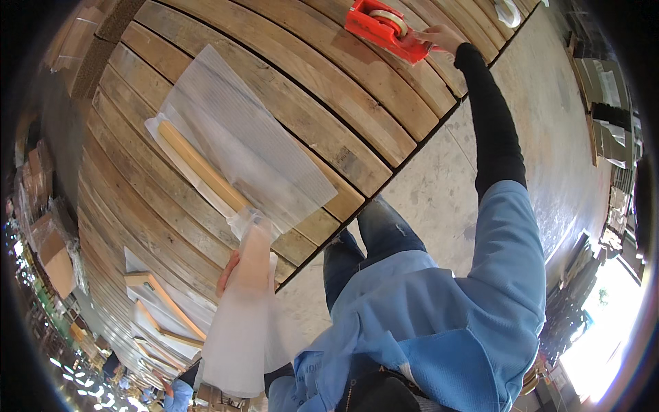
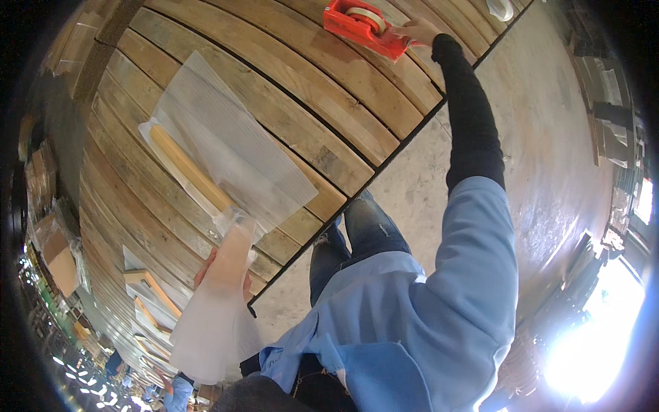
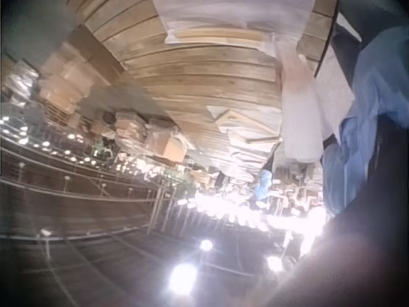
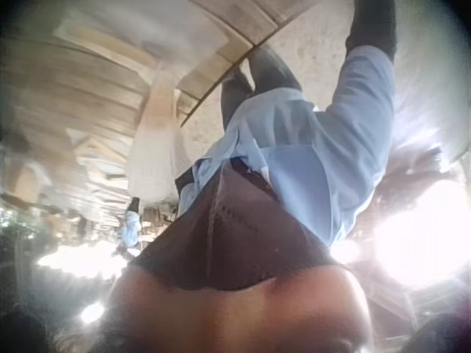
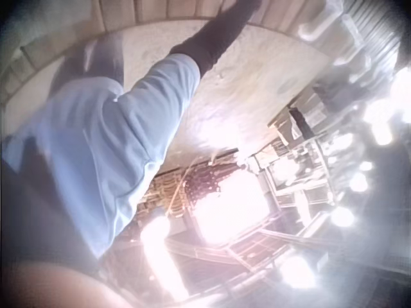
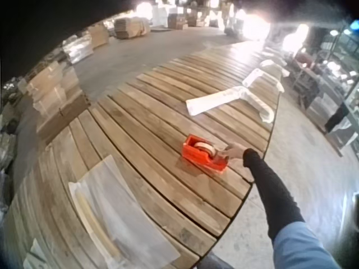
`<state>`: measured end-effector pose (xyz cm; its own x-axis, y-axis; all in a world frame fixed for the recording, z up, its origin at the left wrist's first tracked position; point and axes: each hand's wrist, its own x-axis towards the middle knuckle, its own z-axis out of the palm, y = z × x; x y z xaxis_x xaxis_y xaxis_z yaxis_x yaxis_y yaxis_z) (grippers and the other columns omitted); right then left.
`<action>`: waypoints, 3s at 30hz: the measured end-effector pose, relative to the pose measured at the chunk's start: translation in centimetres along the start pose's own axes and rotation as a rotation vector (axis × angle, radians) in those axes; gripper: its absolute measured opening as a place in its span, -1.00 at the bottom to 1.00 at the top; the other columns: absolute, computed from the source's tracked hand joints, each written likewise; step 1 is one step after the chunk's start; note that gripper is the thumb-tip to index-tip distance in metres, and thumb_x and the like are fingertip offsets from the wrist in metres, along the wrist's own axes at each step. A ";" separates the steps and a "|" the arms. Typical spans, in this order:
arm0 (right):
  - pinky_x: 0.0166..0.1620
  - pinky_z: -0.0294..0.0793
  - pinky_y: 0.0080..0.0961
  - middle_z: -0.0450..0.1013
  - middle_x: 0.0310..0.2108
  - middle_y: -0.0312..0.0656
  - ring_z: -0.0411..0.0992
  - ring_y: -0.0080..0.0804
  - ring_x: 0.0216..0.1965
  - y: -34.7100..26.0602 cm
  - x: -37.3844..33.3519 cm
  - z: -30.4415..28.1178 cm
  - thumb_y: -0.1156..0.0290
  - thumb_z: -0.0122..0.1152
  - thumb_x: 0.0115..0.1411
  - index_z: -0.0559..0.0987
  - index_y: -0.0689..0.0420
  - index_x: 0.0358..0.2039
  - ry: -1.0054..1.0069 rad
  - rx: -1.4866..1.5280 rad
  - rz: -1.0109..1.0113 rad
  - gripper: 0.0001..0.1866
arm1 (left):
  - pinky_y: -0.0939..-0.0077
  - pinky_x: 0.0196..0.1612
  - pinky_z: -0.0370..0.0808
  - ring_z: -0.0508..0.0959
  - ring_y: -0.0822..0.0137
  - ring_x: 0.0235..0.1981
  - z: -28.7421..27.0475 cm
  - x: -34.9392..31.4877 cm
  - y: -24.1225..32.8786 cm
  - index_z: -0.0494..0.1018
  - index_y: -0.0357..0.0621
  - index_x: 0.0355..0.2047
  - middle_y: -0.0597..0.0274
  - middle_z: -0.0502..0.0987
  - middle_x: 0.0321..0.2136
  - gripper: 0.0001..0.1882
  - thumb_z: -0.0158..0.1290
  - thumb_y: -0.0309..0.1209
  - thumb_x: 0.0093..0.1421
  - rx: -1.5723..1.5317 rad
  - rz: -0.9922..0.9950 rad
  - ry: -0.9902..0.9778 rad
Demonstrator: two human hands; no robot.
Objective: The person wraps wooden chair frames in bubble wrap and secures them with tape. They handle each frame individually, folding the protective material around the legs and corners, then sealing the package with adhesive tape.
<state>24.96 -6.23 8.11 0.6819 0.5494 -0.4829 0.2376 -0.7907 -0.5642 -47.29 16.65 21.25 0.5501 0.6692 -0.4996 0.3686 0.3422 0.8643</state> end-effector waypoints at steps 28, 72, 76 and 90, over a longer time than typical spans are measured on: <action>-0.09 0.30 -0.27 0.36 -0.46 -0.43 0.39 -0.42 -0.23 -25.6 -36.8 39.3 0.17 0.34 0.09 0.51 -0.12 -0.45 -0.040 0.111 -1.343 -0.83 | 0.03 -0.15 0.67 0.58 -0.02 -0.02 -4.5 1.0 1.4 0.40 -0.21 0.15 -0.10 0.53 -0.03 -0.38 -0.12 0.05 0.34 -0.472 -0.337 0.166; -0.01 0.37 0.04 0.33 0.01 0.07 0.29 0.13 0.06 -18.9 -23.6 41.8 -0.04 0.51 0.00 0.47 0.12 0.00 0.673 -0.297 -0.250 -0.31 | 0.19 0.10 0.50 0.43 0.24 0.07 -13.3 2.6 -16.6 0.38 -0.13 0.16 0.15 0.42 0.05 -0.27 0.33 0.03 0.12 -0.799 -0.032 0.829; -0.08 0.46 -0.08 0.43 -0.20 -0.06 0.39 0.01 -0.06 -17.7 -23.2 41.4 0.12 0.52 -0.01 0.58 0.10 -0.26 0.543 -0.144 -0.430 -0.58 | 0.37 -0.15 0.62 0.56 0.32 -0.32 -17.4 0.6 -17.1 0.48 -0.19 -0.05 0.17 0.53 -0.30 -0.31 0.30 0.17 0.11 -0.451 -0.554 0.666; -0.39 0.55 -0.04 0.51 -0.06 0.20 0.55 0.16 -0.43 -46.6 -37.1 51.2 0.47 0.21 0.09 0.37 0.25 0.06 -0.115 0.301 -0.940 -0.51 | 0.68 -0.27 0.43 0.51 0.54 -0.38 -9.8 0.4 10.6 0.50 -0.22 -0.06 0.37 0.56 -0.39 -0.78 0.14 -0.41 0.33 0.168 0.650 0.449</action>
<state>-46.79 24.06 17.98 0.2314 0.9531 0.1951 0.4506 0.0727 -0.8897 -50.53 27.01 30.78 0.3526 0.9137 0.2023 0.2059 -0.2866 0.9357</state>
